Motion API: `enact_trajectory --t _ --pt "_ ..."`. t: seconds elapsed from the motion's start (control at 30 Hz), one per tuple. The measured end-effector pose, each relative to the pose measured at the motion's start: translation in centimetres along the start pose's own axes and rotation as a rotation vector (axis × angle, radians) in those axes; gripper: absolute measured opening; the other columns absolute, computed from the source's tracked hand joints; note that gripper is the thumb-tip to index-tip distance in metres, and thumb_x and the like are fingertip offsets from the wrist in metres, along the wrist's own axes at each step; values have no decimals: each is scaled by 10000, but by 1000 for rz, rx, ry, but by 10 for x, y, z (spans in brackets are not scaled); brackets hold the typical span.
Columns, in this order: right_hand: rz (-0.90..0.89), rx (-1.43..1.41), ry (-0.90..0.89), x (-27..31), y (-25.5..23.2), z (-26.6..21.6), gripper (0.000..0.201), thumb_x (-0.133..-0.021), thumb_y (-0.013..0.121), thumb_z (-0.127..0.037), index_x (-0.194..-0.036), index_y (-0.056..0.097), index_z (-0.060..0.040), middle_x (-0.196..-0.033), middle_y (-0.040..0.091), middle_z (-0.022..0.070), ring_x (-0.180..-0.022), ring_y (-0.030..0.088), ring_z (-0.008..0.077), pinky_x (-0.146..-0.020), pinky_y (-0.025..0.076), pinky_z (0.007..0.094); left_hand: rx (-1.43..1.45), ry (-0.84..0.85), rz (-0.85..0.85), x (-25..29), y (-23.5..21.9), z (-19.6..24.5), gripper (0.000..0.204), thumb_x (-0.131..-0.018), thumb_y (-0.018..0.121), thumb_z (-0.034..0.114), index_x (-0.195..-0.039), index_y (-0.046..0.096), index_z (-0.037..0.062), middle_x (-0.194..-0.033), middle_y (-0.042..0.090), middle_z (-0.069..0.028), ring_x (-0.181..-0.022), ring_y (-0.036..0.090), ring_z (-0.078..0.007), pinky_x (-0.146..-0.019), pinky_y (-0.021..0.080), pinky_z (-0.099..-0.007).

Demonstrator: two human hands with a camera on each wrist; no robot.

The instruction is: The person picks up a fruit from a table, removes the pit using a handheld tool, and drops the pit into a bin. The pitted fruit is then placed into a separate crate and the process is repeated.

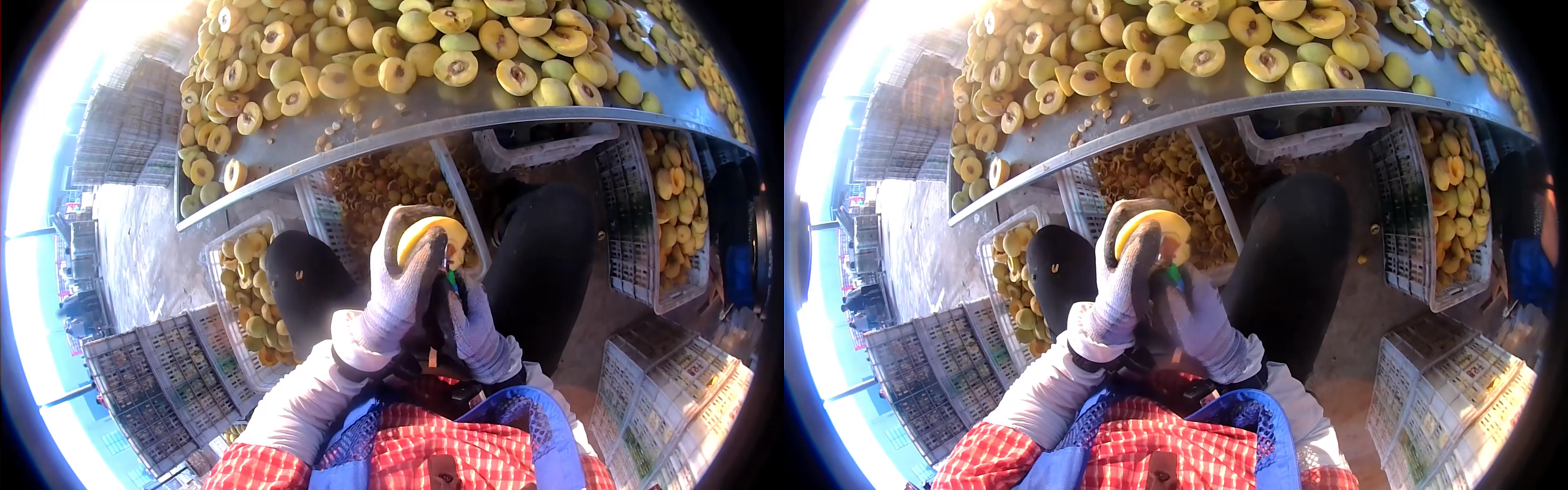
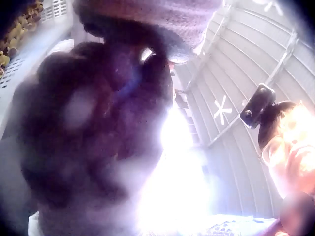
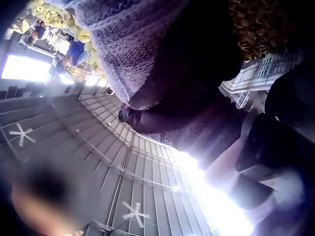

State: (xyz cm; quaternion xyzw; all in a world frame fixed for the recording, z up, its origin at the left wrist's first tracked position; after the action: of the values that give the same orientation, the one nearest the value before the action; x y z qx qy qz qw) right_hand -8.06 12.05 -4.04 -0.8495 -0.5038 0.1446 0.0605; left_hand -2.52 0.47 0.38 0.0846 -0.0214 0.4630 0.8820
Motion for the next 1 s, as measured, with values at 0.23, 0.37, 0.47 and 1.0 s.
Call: enact_trajectory --t 0.23,0.37,0.47,1.0 --pt "-441 -1588 790 6 23 -7 407 -896 441 -465 -993 490 -74 -795 503 68 -683 504 213 -588 407 302 -49 -66 -140 -6 -14 -14 351 -865 613 272 -1085 545 7 -958 583 -57 -846 553 -115 -759 452 -239" --pt "-709 -2178 895 5 35 -26 470 -890 420 -591 -907 507 -130 -722 469 -8 -607 465 141 -520 377 259 172 -178 -304 -7 -18 -10 345 -900 549 325 -1033 563 7 -877 603 -69 -790 565 -123 -734 465 -253" --pt "-647 -2276 968 5 43 -31 467 -896 418 -585 -839 460 -124 -641 404 2 -489 389 143 -450 330 263 454 -412 -269 9 -23 -25 407 -907 516 423 -1010 563 31 -880 608 -63 -788 568 -145 -718 467 -272" --pt "-383 -1494 1341 -2 60 23 443 -901 454 -563 -876 540 -129 -575 446 10 -427 382 112 -381 312 244 -1522 247 432 -24 -226 56 464 -781 702 234 -1160 526 32 -1062 564 -187 -980 561 -335 -854 445 -410"
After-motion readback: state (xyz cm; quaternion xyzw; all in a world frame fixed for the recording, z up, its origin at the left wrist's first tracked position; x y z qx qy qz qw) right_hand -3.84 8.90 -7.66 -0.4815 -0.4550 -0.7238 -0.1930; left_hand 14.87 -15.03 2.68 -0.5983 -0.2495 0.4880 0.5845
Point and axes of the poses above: each hand's wrist, its own x-axis away from the middle knuckle, its own y-axis out of the palm, z = x × y, the point moved 3 cm from there along -x, towards the middle knuckle
